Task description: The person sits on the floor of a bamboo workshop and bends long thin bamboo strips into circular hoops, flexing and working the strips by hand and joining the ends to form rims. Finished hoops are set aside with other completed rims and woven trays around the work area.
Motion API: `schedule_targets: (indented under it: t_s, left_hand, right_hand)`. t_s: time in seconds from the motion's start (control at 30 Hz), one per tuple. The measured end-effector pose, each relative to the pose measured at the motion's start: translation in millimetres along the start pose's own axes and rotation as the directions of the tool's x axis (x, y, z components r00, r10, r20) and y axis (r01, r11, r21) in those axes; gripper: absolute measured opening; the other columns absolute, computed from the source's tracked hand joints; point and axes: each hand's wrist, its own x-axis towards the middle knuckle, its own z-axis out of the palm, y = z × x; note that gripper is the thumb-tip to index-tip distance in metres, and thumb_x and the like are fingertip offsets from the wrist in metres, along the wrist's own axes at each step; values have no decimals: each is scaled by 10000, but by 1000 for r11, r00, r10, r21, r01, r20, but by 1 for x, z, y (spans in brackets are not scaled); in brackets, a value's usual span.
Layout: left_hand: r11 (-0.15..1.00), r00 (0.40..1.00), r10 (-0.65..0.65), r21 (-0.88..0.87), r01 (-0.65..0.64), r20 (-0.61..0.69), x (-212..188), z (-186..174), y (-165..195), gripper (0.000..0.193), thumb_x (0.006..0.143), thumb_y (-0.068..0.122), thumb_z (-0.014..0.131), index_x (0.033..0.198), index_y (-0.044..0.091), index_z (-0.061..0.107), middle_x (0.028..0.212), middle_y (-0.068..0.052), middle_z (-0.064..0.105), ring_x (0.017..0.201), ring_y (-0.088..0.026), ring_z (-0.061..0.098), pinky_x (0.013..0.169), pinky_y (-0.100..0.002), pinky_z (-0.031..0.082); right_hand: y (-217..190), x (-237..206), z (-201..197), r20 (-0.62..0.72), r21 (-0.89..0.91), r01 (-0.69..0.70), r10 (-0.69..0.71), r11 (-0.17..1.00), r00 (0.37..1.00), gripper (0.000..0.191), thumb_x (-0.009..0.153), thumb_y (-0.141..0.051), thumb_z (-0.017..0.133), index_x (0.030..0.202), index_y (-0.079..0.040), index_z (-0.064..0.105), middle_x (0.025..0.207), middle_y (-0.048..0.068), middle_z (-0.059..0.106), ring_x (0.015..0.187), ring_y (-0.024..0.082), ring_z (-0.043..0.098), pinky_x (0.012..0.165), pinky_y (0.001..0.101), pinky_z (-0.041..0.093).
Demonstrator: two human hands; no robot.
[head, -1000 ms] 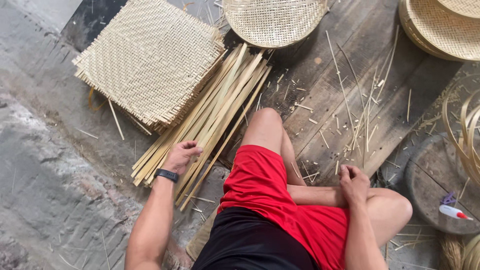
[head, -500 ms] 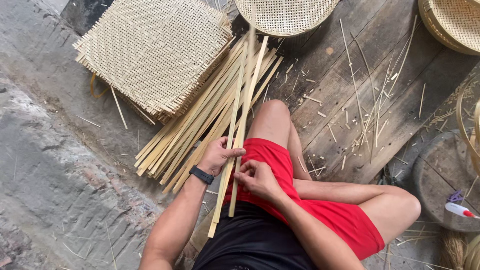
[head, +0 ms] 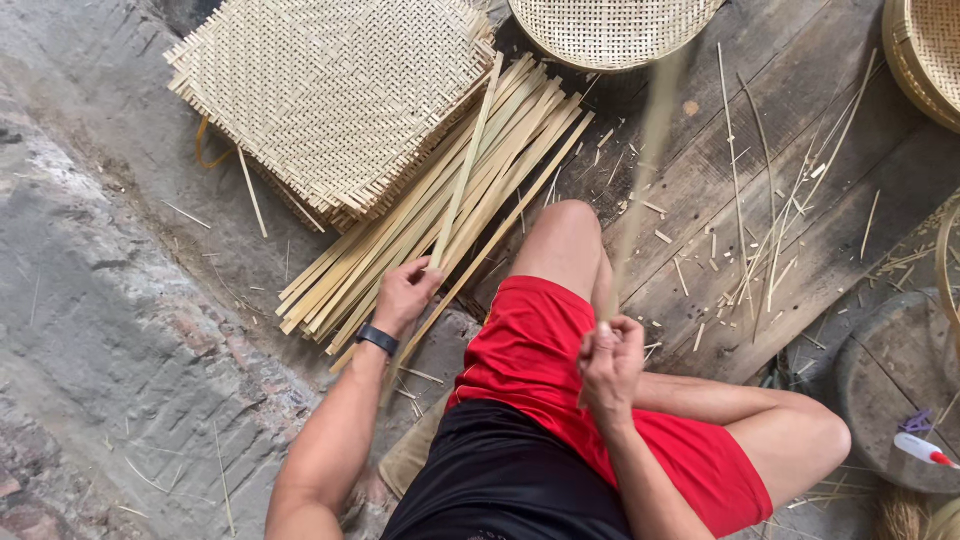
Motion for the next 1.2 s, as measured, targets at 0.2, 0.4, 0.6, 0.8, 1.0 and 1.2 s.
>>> schedule_targets:
  t_s: [0.2, 0.4, 0.6, 0.8, 1.0, 1.2]
  left_hand:
    - [977, 982, 123, 189, -95, -146, -4, -29, 12, 279, 911, 229, 789, 1123, 47, 796, 815, -53, 734, 656, -100, 645, 585, -258, 511]
    - [936, 994, 68, -340, -92, -83, -40, -22, 73, 221, 1051, 222, 636, 1115, 51, 762, 711, -12, 669, 536, -41, 555, 450, -193, 431]
    - [777, 959, 210, -564, -281, -188, -43, 24, 106, 233, 1027, 297, 582, 1060, 95, 694, 667, 22, 633, 496, -68, 579, 399, -218, 463]
    - [922, 883, 384, 159, -352, -269, -24, 28, 68, 345, 1017, 382, 632, 1011, 62, 760, 688, -36, 654, 558, -170, 577, 487, -312, 439]
    - [807, 924, 317, 573, -143, -214, 11, -32, 6, 340, 784, 272, 807, 1010, 29, 738, 958, -145, 724, 796, -321, 697, 685, -451, 556]
    - [687, 987, 55, 724, 72, -150, 17, -56, -6, 278, 794, 281, 790, 993, 89, 757, 1004, -163, 727, 960, -390, 681, 844, -495, 554]
  right_hand:
    - [-17, -28, -19, -62, 60, 44, -41, 997, 997, 148, 1092, -145, 463, 1207, -63, 505, 729, 10, 525, 543, 78, 477, 462, 221, 426]
    - [-41, -39, -18, -56, -109, 97, -103, 989, 993, 168, 1101, -172, 472, 1177, -46, 555, 666, -1, 474, 497, 73, 430, 416, 224, 350]
    - [-45, -22, -5, -39, -38, 112, -114, 993, 993, 172, 1109, -189, 500, 1155, -42, 576, 660, -15, 469, 506, 55, 412, 440, 211, 347]
    - [-48, -19, 0, -56, 1, 66, -66, 998, 996, 129, 1085, -189, 537, 1086, -61, 558, 649, -11, 469, 476, 60, 407, 398, 226, 330]
    - [-40, -20, -3, -67, -5, -41, 41, 999, 997, 135, 1079, -197, 528, 1070, -67, 562, 644, -10, 460, 460, 69, 402, 387, 229, 336]
    - [-26, -12, 17, 96, 14, -151, 149, 988, 984, 135, 1063, -216, 496, 1096, -101, 556, 676, 8, 495, 498, 88, 462, 437, 255, 434]
